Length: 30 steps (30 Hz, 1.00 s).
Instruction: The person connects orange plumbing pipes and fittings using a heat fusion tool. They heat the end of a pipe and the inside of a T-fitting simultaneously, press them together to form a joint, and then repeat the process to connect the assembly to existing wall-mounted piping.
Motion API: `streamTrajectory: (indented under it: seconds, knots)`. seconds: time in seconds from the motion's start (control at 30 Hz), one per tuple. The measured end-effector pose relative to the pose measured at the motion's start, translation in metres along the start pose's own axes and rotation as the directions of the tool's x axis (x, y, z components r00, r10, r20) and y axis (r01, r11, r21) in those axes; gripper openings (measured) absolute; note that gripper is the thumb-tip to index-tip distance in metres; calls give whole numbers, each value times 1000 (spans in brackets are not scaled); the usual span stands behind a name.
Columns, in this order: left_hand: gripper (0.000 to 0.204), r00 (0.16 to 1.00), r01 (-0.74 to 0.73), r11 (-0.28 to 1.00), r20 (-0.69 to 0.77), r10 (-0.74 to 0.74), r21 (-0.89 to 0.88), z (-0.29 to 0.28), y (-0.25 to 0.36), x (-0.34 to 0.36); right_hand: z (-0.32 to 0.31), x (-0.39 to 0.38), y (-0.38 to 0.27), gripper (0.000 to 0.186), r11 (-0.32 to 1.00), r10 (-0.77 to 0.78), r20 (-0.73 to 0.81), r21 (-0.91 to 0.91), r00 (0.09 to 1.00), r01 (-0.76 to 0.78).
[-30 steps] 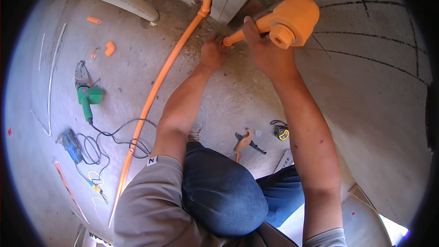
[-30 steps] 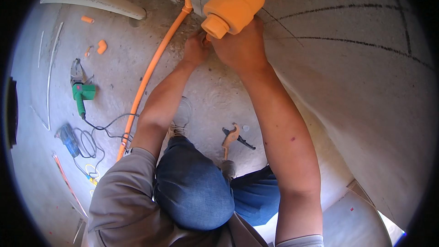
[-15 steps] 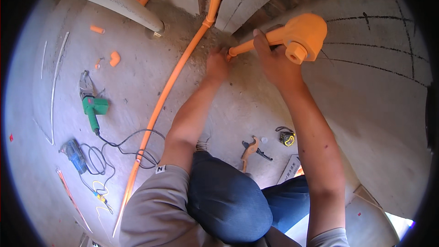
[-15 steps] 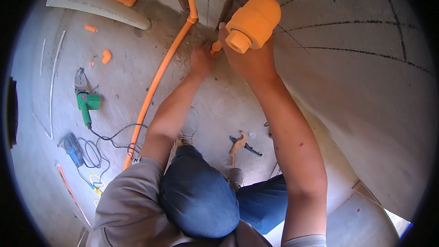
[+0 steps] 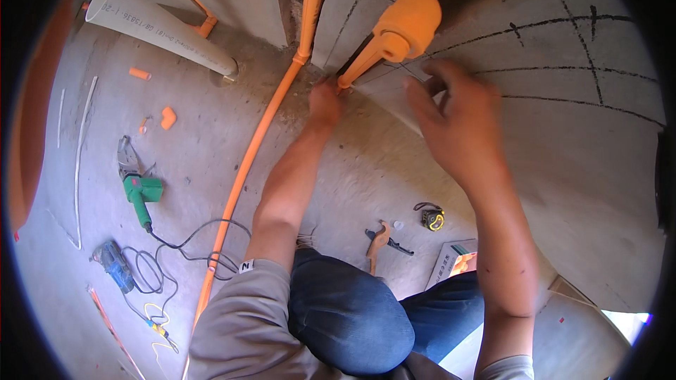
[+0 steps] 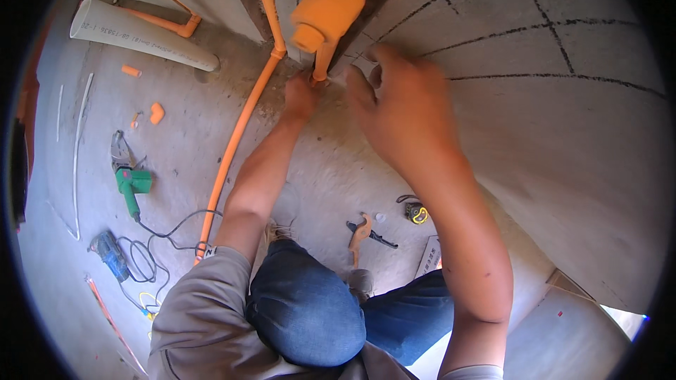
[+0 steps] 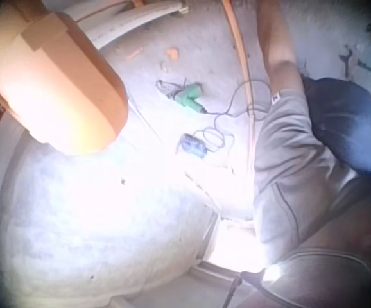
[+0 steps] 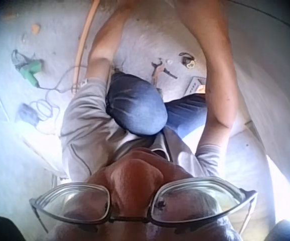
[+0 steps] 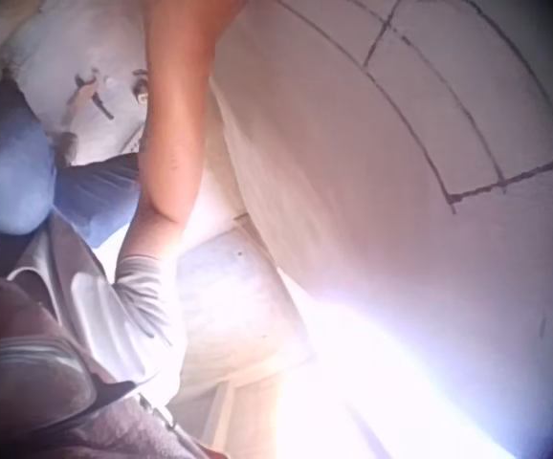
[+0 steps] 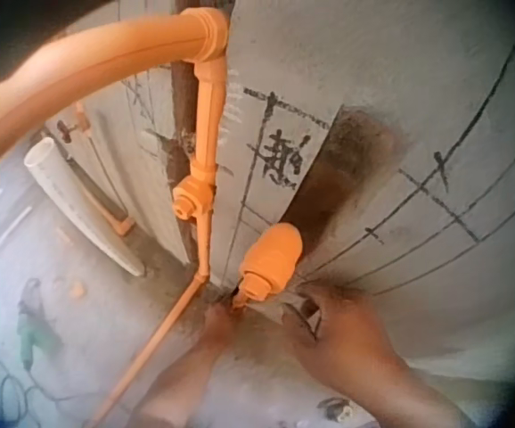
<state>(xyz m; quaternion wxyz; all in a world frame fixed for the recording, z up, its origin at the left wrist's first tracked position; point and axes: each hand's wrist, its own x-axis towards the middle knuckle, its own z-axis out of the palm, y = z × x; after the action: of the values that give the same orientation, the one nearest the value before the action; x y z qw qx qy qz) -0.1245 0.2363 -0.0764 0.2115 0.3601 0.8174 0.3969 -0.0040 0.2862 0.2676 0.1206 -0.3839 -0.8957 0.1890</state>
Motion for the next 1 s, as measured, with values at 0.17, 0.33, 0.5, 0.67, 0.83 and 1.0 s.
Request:
streamTrajectory:
  seconds: [0.17,0.33,0.5,0.67,0.83,1.0]
  knots:
    - [33,1000,10,999,-16,-10,40,4,5,6,-48,2,-10,26,958,-271,-148,-138,951,251]
    - [35,996,85,988,10,-87,129,4,5,13,-70,15,-21,39,809,-566,-164,-302,808,505]
    - [33,996,88,991,-4,-88,96,1,6,16,-79,22,-34,41,724,-555,22,-481,832,495]
    - [34,994,103,993,25,-105,49,-2,12,18,-82,31,-43,39,648,-561,115,-556,820,521]
    - [35,986,152,986,60,-156,63,-3,14,20,-85,35,-49,35,559,-515,238,-635,824,533]
    - [29,996,82,996,-44,-81,36,1,8,13,-77,36,-42,27,427,-607,232,-711,760,559]
